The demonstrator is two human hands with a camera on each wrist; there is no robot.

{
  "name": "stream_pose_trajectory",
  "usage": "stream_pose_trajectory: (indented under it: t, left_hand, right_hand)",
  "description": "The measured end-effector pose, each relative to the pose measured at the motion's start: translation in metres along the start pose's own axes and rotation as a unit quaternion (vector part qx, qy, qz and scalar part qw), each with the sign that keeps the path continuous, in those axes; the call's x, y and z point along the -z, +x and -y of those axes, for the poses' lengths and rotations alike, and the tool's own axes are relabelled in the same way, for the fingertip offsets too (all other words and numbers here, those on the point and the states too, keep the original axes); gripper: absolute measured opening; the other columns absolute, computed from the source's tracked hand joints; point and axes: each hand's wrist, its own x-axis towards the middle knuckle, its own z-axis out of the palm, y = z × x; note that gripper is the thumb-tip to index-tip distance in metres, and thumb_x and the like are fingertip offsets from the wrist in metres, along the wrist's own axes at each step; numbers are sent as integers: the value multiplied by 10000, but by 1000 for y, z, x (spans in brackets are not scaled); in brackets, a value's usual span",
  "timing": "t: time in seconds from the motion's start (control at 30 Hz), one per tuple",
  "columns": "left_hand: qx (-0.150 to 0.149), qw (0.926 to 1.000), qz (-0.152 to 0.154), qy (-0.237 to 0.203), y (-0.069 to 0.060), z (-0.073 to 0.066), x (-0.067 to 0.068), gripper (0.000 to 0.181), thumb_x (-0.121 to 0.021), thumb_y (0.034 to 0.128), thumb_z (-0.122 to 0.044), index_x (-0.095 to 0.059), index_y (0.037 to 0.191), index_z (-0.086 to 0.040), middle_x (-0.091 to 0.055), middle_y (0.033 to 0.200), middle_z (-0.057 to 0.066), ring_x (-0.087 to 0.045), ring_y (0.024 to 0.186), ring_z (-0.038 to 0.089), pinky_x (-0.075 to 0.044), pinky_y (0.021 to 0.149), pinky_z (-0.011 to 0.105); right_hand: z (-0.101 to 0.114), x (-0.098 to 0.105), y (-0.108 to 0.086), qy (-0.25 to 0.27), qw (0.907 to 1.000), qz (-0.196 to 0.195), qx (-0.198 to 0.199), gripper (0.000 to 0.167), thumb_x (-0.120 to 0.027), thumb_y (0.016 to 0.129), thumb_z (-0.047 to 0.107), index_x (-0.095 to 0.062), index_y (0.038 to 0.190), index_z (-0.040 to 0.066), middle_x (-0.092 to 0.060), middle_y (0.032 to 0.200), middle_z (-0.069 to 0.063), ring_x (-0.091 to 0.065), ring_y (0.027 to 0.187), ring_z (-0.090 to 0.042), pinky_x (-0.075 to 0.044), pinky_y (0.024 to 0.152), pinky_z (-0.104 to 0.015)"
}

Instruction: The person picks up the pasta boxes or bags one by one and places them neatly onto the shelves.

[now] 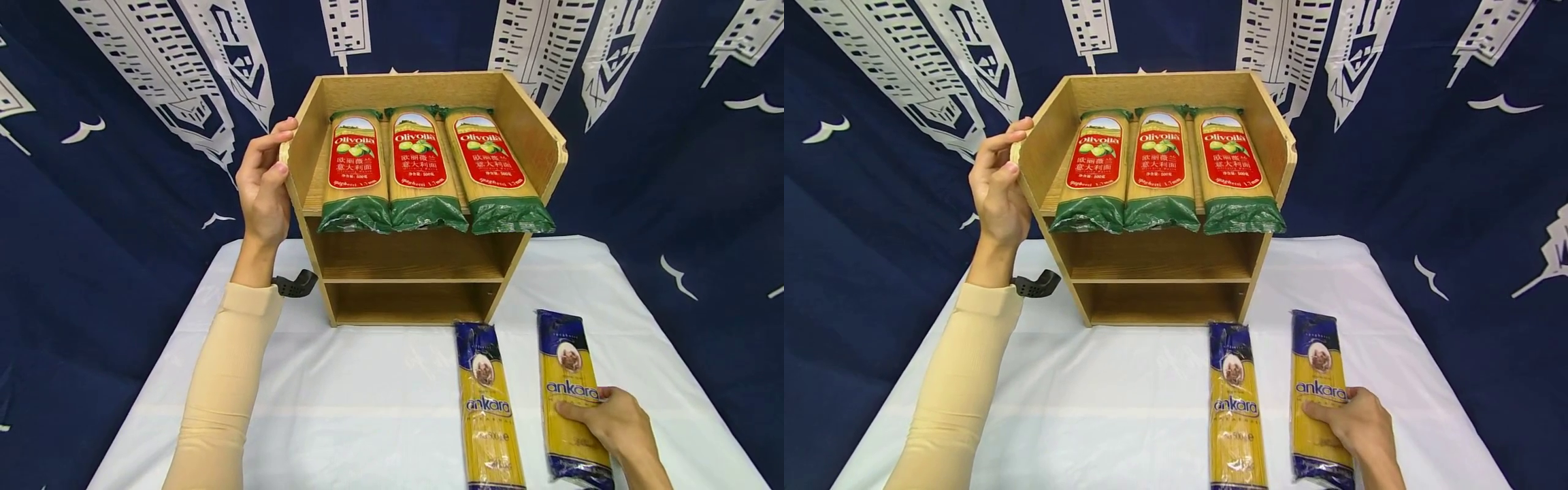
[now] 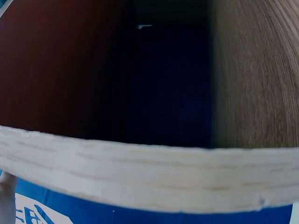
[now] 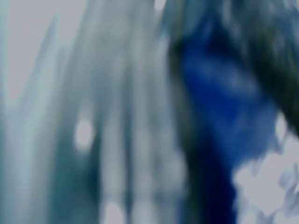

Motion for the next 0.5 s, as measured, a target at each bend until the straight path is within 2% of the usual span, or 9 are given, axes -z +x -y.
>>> stream_pose_trajectory:
  t: [0.17,0.33,0.5]
  left_hand:
    - [16,10000,-56,-33,0,0,0,383,-476,803,-81,-685,1117,-13,-643,1304,186,-478,1359,338,-315,1175,475]
    - [35,10000,-73,-15,0,-1,0,387,-472,801,-83,-685,1117,-13,-646,1300,179,-483,1353,340,-318,1174,473]
    - [54,9999,-58,-67,0,0,-1,382,-475,805,-79,-686,1116,-14,-645,1301,177,-481,1353,339,-314,1175,472]
  right_hand:
    - [-3,-1,0,277,9991,320,21,1208,-884,625,625,-381,1296,-244,-649,825,-187,-644,679,-268,-525,606,-368]
    - [-5,-3,-2,261,9993,246,-54,1234,-866,600,676,-408,1287,-241,-664,792,-157,-649,655,-257,-538,587,-370]
    - [-7,-4,-7,379,9990,217,31,1075,-848,636,669,-504,1198,-180,-676,742,-110,-659,625,-252,-535,569,-369]
